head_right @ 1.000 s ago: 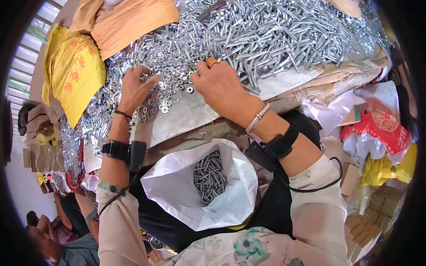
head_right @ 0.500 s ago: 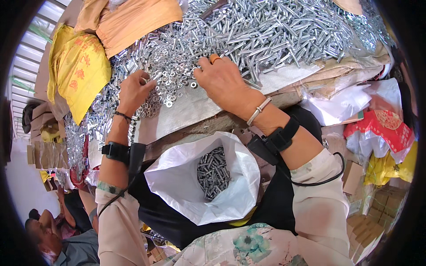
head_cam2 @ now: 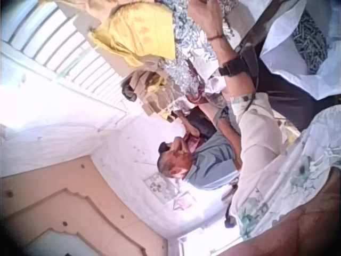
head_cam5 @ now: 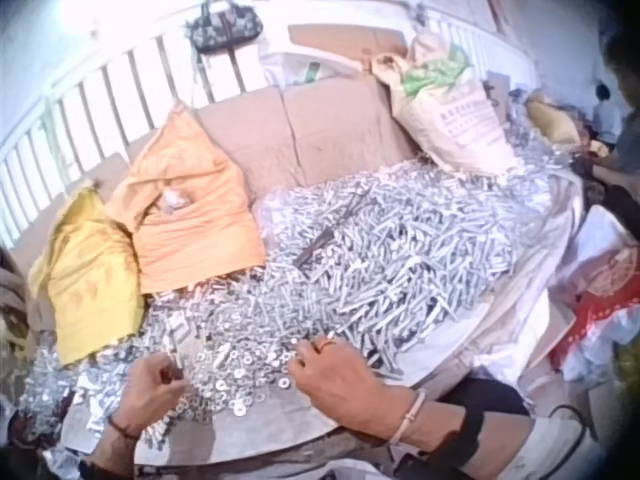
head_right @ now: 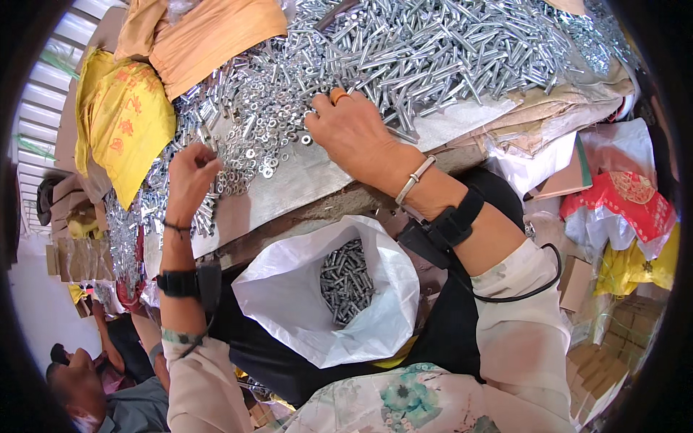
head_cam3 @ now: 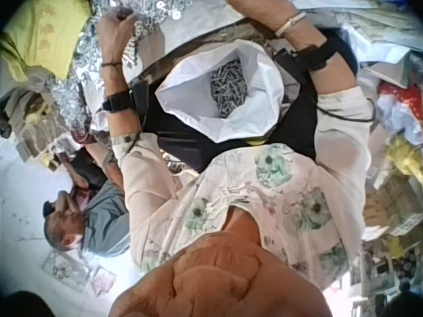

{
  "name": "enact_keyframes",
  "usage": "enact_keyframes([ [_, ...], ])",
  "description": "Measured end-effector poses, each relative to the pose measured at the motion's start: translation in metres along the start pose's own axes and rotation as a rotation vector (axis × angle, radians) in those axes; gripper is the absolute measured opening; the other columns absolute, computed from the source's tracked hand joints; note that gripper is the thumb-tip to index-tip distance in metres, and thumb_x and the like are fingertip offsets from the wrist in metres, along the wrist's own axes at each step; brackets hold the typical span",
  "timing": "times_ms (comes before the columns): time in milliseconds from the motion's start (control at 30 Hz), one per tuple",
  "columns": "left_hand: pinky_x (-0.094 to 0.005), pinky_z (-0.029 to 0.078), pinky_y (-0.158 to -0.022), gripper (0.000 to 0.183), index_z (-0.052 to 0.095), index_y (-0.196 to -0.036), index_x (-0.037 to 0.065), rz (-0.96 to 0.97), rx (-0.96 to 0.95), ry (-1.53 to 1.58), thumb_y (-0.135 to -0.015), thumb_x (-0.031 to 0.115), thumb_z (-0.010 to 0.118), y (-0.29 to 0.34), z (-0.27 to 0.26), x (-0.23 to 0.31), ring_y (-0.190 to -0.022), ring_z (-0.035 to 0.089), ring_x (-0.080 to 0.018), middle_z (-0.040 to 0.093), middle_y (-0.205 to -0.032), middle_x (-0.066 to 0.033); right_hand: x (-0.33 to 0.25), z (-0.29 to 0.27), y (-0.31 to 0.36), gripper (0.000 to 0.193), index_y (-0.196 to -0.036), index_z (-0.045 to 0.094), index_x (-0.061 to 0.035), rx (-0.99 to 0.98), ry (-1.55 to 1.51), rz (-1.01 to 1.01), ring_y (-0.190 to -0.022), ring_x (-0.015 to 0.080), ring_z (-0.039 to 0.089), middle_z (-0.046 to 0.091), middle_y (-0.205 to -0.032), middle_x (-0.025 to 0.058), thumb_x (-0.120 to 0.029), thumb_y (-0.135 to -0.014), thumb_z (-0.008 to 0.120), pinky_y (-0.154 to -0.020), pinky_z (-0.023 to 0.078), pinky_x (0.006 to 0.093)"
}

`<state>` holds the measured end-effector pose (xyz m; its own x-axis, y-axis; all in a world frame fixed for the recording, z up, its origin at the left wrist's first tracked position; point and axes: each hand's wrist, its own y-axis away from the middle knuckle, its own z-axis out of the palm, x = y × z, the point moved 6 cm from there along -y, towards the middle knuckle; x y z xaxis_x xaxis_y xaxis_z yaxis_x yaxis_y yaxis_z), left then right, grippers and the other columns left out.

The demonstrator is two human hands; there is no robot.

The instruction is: Assembling metal bolts by adding washers and nuts.

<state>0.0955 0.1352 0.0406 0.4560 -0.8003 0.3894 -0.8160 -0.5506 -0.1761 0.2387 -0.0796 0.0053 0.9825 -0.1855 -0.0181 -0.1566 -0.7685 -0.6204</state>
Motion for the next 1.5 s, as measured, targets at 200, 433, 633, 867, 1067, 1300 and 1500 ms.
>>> enact_keyframes([
  [200,-0.0428,0.046,-0.062,0.012,0.059,-0.082,0.0,0.106,0.23,-0.267,-0.077,0.01,0.063,0.051,-0.023,-0.011,-0.066,0.06,-0.0368,0.061,-0.07,-0.0164,-0.003,-0.001,-0.001,0.01,-0.079,0.061,-0.0083,-0.024,-0.014,-0.003,-0.081,0.0254,0.061,0.056,-0.086,0.0083,-0.004,-0.07,0.063,-0.068,0.047,0.0361],
  [433,-0.0267,0.044,-0.055,0.012,0.06,-0.085,0.0,-0.225,0.316,0.533,-0.085,0.012,0.063,0.068,-0.006,-0.026,-0.054,0.053,-0.0183,0.062,-0.071,-0.0091,-0.011,-0.006,-0.003,0.014,-0.085,0.061,-0.0124,0.012,-0.058,0.011,-0.073,0.0229,0.058,0.054,-0.083,0.0067,-0.011,-0.073,0.069,-0.069,0.045,0.0342],
  [633,-0.0175,0.045,-0.055,0.013,0.061,-0.1,-0.002,-0.559,0.056,1.407,-0.088,0.003,0.063,0.096,0.045,0.007,-0.061,0.054,-0.0074,0.063,-0.084,-0.0048,-0.017,0.0,-0.005,0.007,-0.081,0.06,-0.0116,-0.004,0.022,-0.046,-0.072,0.0259,0.063,0.056,-0.078,0.0078,-0.009,-0.074,0.061,-0.066,0.047,0.0372],
  [867,-0.0171,0.044,-0.058,0.007,0.059,-0.098,0.001,-0.482,-0.041,1.616,-0.092,0.005,0.059,0.104,0.066,0.03,-0.063,0.054,-0.0052,0.061,-0.085,-0.0045,-0.059,-0.011,-0.004,0.016,-0.096,0.058,-0.0148,-0.129,-0.322,-0.037,-0.066,0.0274,0.06,0.052,-0.08,0.0076,-0.012,-0.081,0.064,-0.055,0.046,0.0381],
  [1067,-0.0172,0.04,-0.052,0.007,0.059,-0.097,0.002,-0.498,-0.071,1.646,-0.092,0.006,0.059,0.105,0.071,0.032,-0.057,0.05,-0.004,0.061,-0.082,-0.0026,-0.071,-0.012,-0.007,0.015,-0.096,0.058,-0.0106,-0.182,-0.449,-0.045,-0.065,0.0301,0.059,0.051,-0.082,0.0079,-0.013,-0.083,0.066,-0.055,0.045,0.0396],
  [1300,-0.016,0.035,-0.048,0.01,0.06,-0.101,0.004,-0.435,-0.025,1.209,-0.091,0.008,0.06,0.107,0.063,0.049,-0.056,0.044,-0.0011,0.059,-0.081,0.0021,-0.064,-0.016,-0.007,0.011,-0.087,0.056,-0.0096,-0.132,-0.438,-0.049,-0.063,0.0307,0.059,0.051,-0.08,0.0094,-0.012,-0.082,0.065,-0.053,0.045,0.0411],
  [1500,-0.0154,0.031,-0.047,0.014,0.064,-0.104,0.004,-0.436,-0.102,1.257,-0.091,0.009,0.061,0.109,0.069,0.043,-0.056,0.041,0.0002,0.058,-0.078,0.0052,-0.057,-0.017,-0.001,0.01,-0.088,0.057,-0.0116,-0.177,-0.396,-0.026,-0.062,0.0289,0.057,0.049,-0.079,0.0095,-0.01,-0.081,0.063,-0.053,0.044,0.0406],
])
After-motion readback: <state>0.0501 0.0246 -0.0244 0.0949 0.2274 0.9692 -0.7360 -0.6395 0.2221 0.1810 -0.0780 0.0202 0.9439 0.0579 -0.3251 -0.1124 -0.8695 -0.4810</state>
